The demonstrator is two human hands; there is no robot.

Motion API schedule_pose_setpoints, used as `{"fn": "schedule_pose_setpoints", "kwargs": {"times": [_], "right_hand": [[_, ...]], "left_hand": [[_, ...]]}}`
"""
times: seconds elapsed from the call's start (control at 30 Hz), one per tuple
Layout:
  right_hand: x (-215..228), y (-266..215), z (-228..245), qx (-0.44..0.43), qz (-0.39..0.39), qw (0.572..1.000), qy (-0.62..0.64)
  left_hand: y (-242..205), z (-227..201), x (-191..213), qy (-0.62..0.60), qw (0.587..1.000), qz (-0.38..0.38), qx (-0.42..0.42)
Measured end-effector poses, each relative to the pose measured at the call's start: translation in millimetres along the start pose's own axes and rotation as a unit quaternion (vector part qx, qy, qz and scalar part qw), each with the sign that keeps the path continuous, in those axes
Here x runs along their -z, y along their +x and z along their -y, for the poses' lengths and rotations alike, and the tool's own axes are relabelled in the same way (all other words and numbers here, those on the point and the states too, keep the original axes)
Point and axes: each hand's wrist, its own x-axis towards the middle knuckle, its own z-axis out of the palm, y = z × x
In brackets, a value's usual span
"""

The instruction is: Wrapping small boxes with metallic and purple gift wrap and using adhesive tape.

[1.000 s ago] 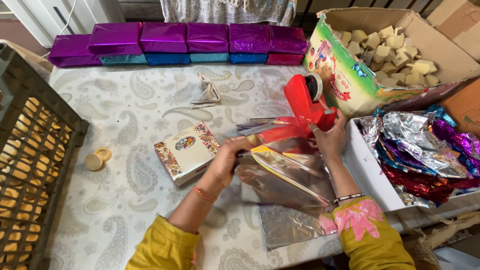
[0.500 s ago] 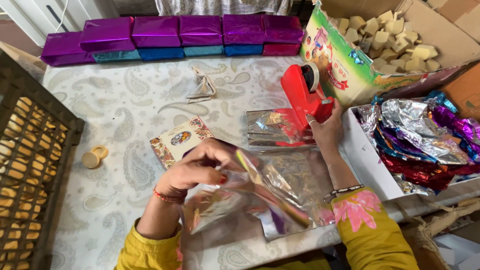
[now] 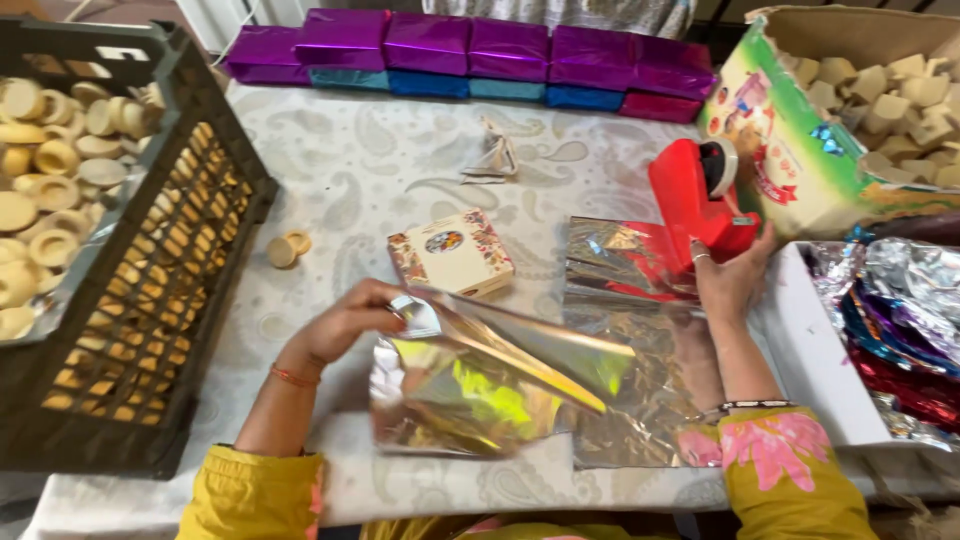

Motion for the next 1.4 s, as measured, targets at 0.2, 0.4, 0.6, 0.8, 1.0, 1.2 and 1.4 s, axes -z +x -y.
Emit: {"fn": "schedule_pose_setpoints", "kwargs": {"times": [0.2, 0.4, 0.6, 0.8, 1.0, 1.2, 1.4], "right_hand": [[8, -16, 40, 0.100, -0.046, 0.993, -0.032], [-13, -34, 103, 0.363, 0.095, 0.925, -0.061], [-45, -107, 210, 0.517, 0.212, 0.828, -0.046], [-74, -134, 250, 0.544, 0.266, 0.794, -0.045], [-75, -142, 268, 0.534, 0.299, 0.789, -0.055], [-83, -143, 262, 0.541, 0.283, 0.787, -0.084], [-79, -124, 265, 0.500, 0.294, 0.804, -0.130]], "left_hand": [[-27, 104, 113, -0.049, 0.926, -0.286, -0.241], [-14, 62, 82, -0.338, 0.807, -0.408, -0.261], [-10, 11, 37, -0.163, 0.721, -0.543, -0.399], [-9, 18, 29, 0.171, 0.653, -0.624, -0.394], [-6, 8, 13, 0.243, 0.688, -0.599, -0.330], [-4, 16, 15, 0.252, 0.694, -0.606, -0.296], [-8, -3, 8, 0.254, 0.679, -0.605, -0.329]]}}
